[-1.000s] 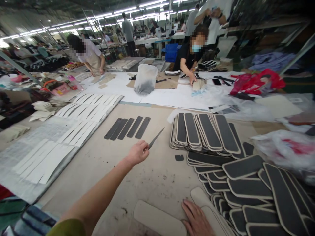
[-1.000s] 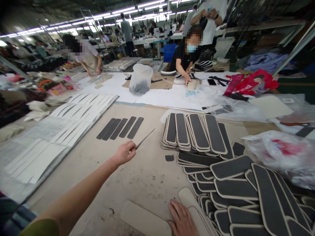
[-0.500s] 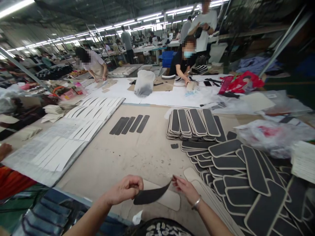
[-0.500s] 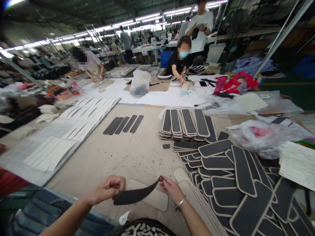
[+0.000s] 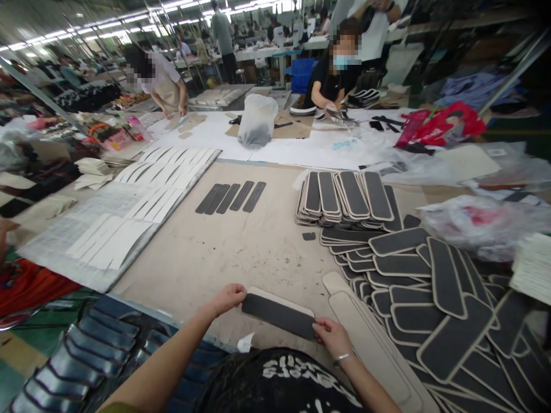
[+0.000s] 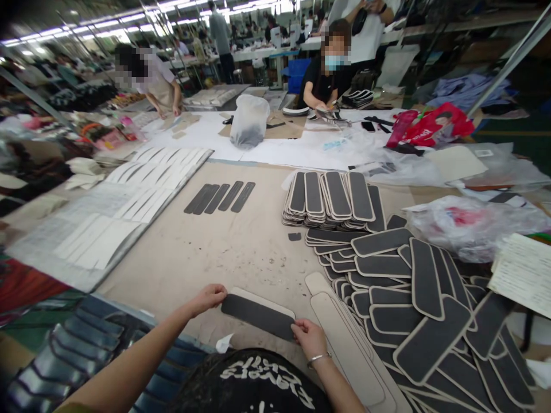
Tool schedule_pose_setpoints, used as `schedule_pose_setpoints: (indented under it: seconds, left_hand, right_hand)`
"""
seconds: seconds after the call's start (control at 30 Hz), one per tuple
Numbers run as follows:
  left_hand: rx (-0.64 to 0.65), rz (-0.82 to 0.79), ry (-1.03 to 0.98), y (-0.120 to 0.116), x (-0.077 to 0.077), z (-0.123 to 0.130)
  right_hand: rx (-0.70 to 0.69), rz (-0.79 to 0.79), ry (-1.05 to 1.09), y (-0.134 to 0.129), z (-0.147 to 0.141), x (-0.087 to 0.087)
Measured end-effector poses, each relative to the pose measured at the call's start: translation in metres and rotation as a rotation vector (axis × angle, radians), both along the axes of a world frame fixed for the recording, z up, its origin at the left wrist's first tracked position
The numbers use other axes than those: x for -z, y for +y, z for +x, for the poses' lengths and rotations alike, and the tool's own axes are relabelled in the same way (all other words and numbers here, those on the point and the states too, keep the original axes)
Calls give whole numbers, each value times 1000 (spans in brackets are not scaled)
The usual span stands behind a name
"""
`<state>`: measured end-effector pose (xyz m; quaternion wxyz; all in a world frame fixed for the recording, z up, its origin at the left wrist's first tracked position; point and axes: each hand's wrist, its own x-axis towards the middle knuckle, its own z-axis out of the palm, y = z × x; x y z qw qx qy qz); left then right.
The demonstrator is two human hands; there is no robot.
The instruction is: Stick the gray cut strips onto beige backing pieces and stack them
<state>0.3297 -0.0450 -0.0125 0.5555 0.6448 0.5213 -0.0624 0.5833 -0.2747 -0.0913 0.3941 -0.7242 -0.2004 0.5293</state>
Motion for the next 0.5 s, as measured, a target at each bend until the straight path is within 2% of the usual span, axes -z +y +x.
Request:
schedule_pose_setpoints:
  seconds: [0.2, 0.33, 0.5]
  left_hand:
    - [7, 65, 113, 14, 32, 9]
    - [29, 110, 148, 20, 45, 11]
    - [39, 151, 160, 20, 57, 7]
  right_hand:
    - [-13, -39, -171, 7, -4, 17]
    - [-42, -72, -294, 10, -4, 22]
    - [-86, -116, -377, 12, -4, 19]
